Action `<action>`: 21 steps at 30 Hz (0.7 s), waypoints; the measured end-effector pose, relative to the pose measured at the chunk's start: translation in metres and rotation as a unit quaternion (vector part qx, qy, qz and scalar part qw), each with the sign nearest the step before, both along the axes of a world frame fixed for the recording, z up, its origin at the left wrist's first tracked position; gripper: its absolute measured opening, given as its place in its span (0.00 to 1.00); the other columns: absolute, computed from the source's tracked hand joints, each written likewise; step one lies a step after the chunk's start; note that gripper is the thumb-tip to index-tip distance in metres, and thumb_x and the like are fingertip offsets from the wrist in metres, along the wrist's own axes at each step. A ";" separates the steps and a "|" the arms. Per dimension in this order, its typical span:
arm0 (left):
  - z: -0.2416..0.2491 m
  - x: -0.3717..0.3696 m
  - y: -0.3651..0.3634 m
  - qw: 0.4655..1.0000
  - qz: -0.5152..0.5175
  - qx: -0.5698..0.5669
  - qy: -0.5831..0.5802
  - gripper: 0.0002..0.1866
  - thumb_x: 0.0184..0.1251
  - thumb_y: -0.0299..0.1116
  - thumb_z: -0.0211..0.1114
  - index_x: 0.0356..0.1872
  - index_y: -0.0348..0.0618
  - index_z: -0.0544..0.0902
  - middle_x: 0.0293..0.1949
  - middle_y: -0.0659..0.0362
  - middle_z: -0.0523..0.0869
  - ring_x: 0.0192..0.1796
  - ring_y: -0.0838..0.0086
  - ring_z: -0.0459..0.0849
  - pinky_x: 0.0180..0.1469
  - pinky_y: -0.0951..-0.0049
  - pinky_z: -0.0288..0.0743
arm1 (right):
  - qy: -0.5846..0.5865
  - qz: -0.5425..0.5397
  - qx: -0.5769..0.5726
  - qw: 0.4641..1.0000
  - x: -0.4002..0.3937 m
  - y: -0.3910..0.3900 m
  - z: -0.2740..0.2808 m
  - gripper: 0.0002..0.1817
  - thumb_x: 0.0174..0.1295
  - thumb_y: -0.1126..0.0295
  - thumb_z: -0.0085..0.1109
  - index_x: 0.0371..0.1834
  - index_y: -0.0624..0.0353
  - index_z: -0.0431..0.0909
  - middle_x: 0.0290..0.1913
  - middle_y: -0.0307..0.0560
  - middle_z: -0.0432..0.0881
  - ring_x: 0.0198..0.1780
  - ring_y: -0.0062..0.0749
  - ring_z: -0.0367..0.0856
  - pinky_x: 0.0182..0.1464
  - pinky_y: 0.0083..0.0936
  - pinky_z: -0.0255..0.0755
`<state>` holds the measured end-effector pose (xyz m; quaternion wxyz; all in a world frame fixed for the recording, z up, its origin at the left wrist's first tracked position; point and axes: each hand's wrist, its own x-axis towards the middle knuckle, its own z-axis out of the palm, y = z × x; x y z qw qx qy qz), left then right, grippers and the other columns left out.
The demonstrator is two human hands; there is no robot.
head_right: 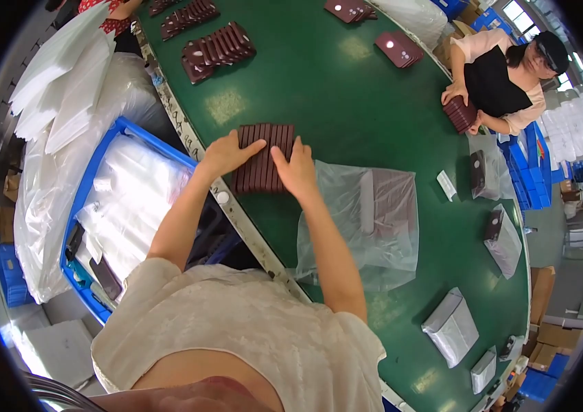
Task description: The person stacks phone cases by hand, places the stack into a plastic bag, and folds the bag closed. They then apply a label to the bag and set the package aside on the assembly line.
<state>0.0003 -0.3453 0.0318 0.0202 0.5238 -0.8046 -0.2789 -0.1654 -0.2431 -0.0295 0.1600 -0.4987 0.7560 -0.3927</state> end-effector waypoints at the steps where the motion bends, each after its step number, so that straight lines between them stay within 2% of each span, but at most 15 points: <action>1: 0.000 -0.004 -0.002 1.000 -0.001 0.002 0.000 0.53 0.57 0.76 0.58 0.58 0.25 0.73 0.46 0.36 0.86 0.54 0.46 0.86 0.58 0.55 0.78 | 0.000 -0.001 0.002 1.000 -0.001 -0.001 -0.002 0.33 0.70 0.51 0.56 0.68 0.65 0.69 0.56 0.69 0.78 0.57 0.61 0.76 0.62 0.46 0.70; 4: -0.006 -0.014 0.002 1.000 -0.002 -0.005 -0.014 0.54 0.54 0.78 0.58 0.58 0.28 0.75 0.48 0.42 0.87 0.53 0.51 0.87 0.56 0.57 0.80 | -0.035 -0.027 -0.024 0.999 0.004 0.006 -0.017 0.40 0.69 0.46 0.54 0.71 0.71 0.64 0.59 0.71 0.73 0.60 0.64 0.76 0.60 0.46 0.72; 9: -0.006 -0.019 -0.008 0.998 -0.057 0.003 -0.018 0.53 0.54 0.77 0.59 0.59 0.28 0.74 0.48 0.42 0.88 0.53 0.52 0.87 0.56 0.58 0.80 | -0.054 -0.022 -0.017 0.998 -0.002 0.008 -0.021 0.39 0.69 0.46 0.54 0.70 0.71 0.64 0.57 0.69 0.74 0.58 0.63 0.76 0.59 0.47 0.72; 13: 0.001 -0.025 -0.011 0.995 -0.091 0.017 -0.042 0.52 0.56 0.74 0.60 0.61 0.28 0.73 0.48 0.39 0.87 0.54 0.49 0.86 0.58 0.57 0.78 | -0.043 0.001 -0.007 0.999 -0.010 0.009 -0.018 0.39 0.68 0.47 0.54 0.70 0.71 0.64 0.55 0.68 0.75 0.56 0.62 0.77 0.59 0.47 0.72; 17: -0.021 -0.026 -0.008 0.997 -0.074 0.020 -0.006 0.50 0.56 0.71 0.63 0.60 0.28 0.73 0.51 0.38 0.85 0.55 0.48 0.85 0.59 0.58 0.77 | -0.058 -0.005 0.012 0.998 -0.008 0.008 -0.020 0.39 0.68 0.48 0.55 0.70 0.71 0.64 0.54 0.67 0.75 0.56 0.62 0.77 0.59 0.46 0.73; 20: -0.041 -0.014 0.003 0.986 0.029 0.020 0.164 0.48 0.57 0.67 0.67 0.60 0.26 0.73 0.52 0.37 0.84 0.57 0.47 0.83 0.60 0.59 0.77 | -0.024 -0.036 -0.014 0.999 0.005 0.018 -0.004 0.40 0.67 0.48 0.56 0.71 0.71 0.62 0.55 0.67 0.74 0.57 0.63 0.76 0.59 0.47 0.72; 21: -0.040 -0.013 0.005 0.986 0.027 0.017 0.165 0.48 0.57 0.67 0.67 0.60 0.26 0.73 0.52 0.37 0.84 0.57 0.47 0.83 0.60 0.59 0.77 | -0.023 -0.037 -0.017 0.999 0.009 0.020 0.003 0.40 0.67 0.48 0.56 0.71 0.71 0.62 0.55 0.67 0.74 0.57 0.63 0.76 0.59 0.47 0.72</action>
